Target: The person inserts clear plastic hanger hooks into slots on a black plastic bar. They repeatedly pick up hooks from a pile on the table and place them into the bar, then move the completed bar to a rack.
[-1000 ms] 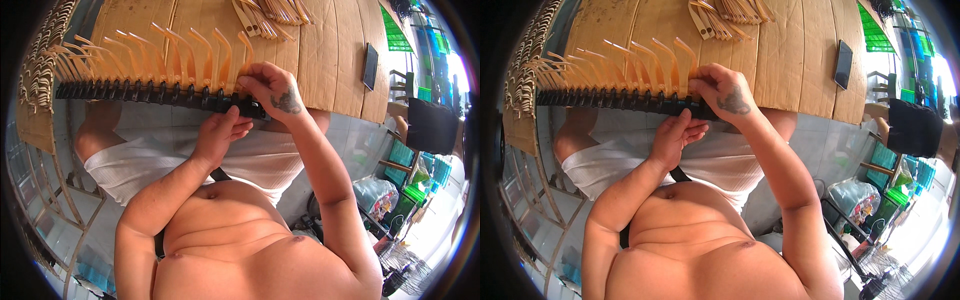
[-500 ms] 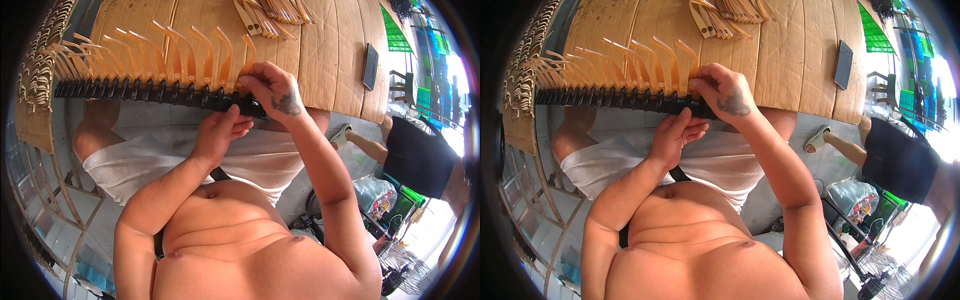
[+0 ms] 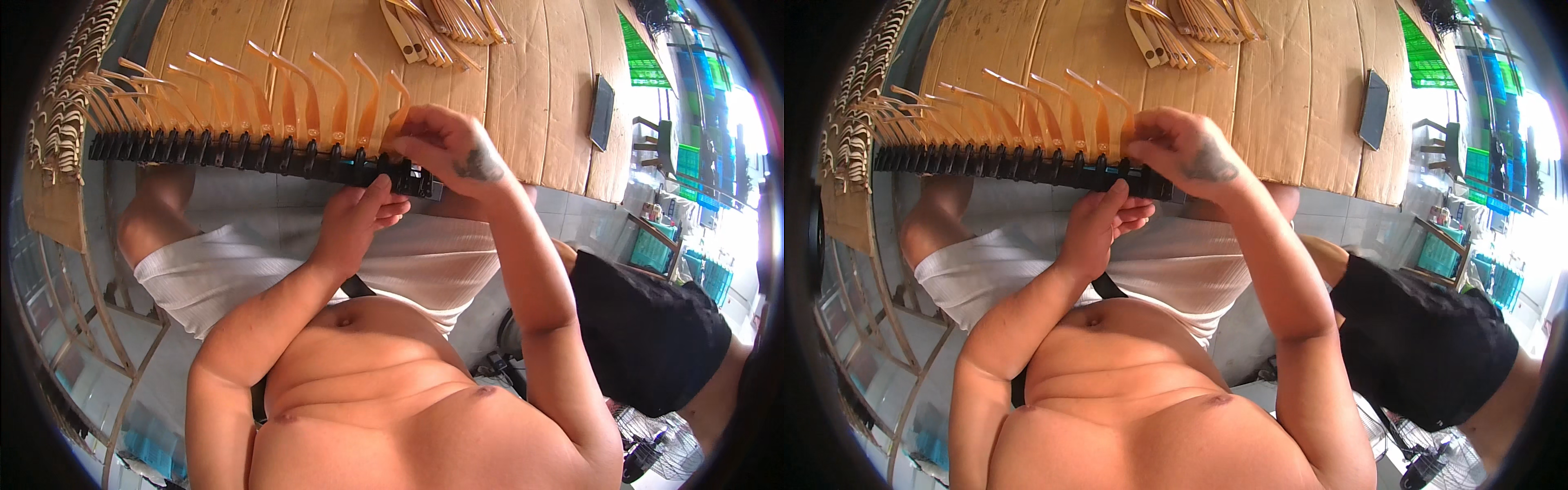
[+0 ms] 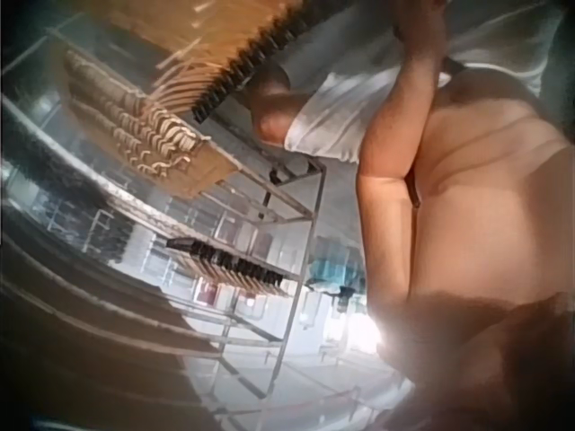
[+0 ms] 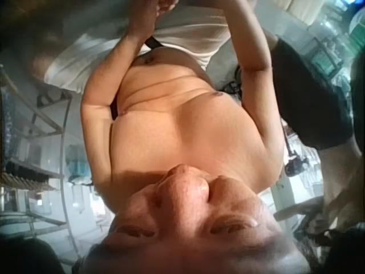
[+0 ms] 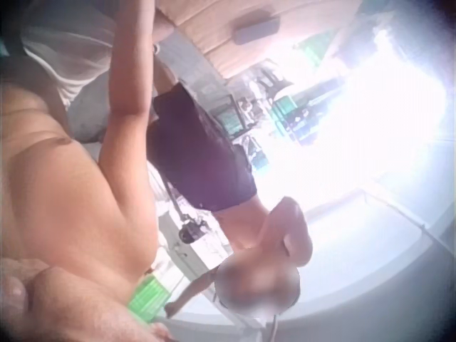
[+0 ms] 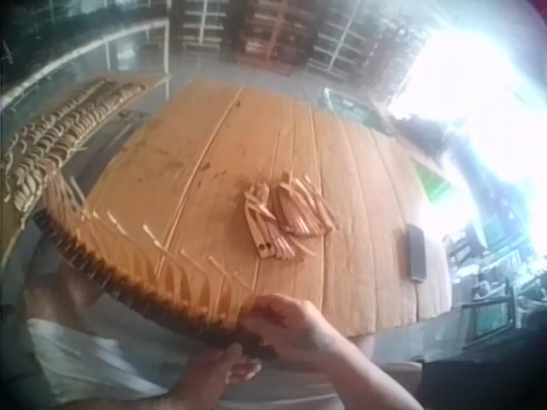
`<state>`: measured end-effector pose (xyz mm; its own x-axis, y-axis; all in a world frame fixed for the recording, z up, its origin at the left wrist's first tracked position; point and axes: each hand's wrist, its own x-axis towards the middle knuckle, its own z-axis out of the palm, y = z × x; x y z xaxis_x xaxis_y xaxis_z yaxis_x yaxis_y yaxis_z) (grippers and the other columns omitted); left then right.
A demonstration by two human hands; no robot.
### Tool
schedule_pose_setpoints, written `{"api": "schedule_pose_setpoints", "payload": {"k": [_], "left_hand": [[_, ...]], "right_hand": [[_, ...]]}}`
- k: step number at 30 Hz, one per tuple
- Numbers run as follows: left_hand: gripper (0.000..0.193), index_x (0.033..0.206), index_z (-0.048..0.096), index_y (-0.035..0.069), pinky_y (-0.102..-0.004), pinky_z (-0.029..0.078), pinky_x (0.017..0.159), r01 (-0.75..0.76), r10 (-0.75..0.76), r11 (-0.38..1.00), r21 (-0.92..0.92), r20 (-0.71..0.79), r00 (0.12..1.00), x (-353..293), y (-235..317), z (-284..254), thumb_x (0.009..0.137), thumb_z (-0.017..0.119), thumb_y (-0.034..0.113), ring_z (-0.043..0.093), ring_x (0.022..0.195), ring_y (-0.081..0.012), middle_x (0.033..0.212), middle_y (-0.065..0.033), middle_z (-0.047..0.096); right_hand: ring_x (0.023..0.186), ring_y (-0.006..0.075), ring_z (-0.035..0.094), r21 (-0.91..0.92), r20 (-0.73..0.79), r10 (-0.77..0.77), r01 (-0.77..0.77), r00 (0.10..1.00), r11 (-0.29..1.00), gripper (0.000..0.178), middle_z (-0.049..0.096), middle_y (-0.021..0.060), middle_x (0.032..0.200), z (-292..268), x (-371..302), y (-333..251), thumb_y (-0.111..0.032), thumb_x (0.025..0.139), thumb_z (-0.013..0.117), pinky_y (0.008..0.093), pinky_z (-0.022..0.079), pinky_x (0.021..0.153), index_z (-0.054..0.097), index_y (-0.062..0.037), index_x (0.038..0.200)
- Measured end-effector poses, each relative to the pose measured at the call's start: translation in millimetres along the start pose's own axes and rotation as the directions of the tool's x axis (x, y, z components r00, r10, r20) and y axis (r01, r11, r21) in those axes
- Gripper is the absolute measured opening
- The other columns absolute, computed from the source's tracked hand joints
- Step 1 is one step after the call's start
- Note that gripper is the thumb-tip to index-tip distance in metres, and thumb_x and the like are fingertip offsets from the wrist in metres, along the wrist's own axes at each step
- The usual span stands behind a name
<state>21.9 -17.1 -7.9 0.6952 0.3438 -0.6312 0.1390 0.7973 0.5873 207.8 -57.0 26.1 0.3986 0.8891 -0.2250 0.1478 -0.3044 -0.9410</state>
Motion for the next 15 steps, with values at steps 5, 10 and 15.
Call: {"api": "schedule_pose_setpoints", "payload": {"k": [5, 10, 15], "left_hand": [[0.042, 0.092, 0.062, 0.003, -0.0301, 0.049, 0.08, -0.014, 0.015, 0.999, 0.029, -0.016, 1.0, 0.1, -3.5, 0.1, 0.093, 0.056, 0.044, 0.065, 0.09, -0.0176, 0.093, -0.0107, 0.068], [0.043, 0.093, 0.061, 0.004, -0.0301, 0.049, 0.081, 0.004, -0.002, 0.998, 0.06, -0.024, 1.0, -1.8, -0.2, 0.3, 0.091, 0.057, 0.047, 0.065, 0.09, -0.017, 0.096, -0.01, 0.068], [0.049, 0.098, 0.06, 0.003, -0.0291, 0.05, 0.08, 0.025, -0.022, 0.998, 0.06, -0.04, 0.999, -3.6, -2.2, 1.4, 0.09, 0.056, 0.051, 0.065, 0.089, -0.0163, 0.098, -0.0097, 0.068]], "right_hand": [[0.081, 0.0243, 0.066, -0.51, -0.219, -0.298, 0.151, 0.929, 0.847, 0.028, 0.066, 0.014, 0.091, -31.4, 46.2, -9.4, -0.026, 0.083, 0.066, 0.0331, 0.052, 0.071, 0.066, -0.0059, 0.103], [0.087, 0.032, 0.063, -0.887, -0.205, -0.478, 0.045, 0.854, 0.46, 0.044, 0.064, 0.0127, 0.092, -15.7, 91.0, -9.4, -0.047, 0.076, 0.071, 0.0408, 0.05, 0.074, 0.067, -0.0078, 0.097], [0.094, 0.0312, 0.062, -0.891, -0.206, -0.467, 0.032, 0.86, 0.453, 0.035, 0.057, 0.0127, 0.1, -7.3, 103.2, -17.1, -0.04, 0.074, 0.072, 0.0428, 0.051, 0.076, 0.065, -0.0103, 0.09]]}}
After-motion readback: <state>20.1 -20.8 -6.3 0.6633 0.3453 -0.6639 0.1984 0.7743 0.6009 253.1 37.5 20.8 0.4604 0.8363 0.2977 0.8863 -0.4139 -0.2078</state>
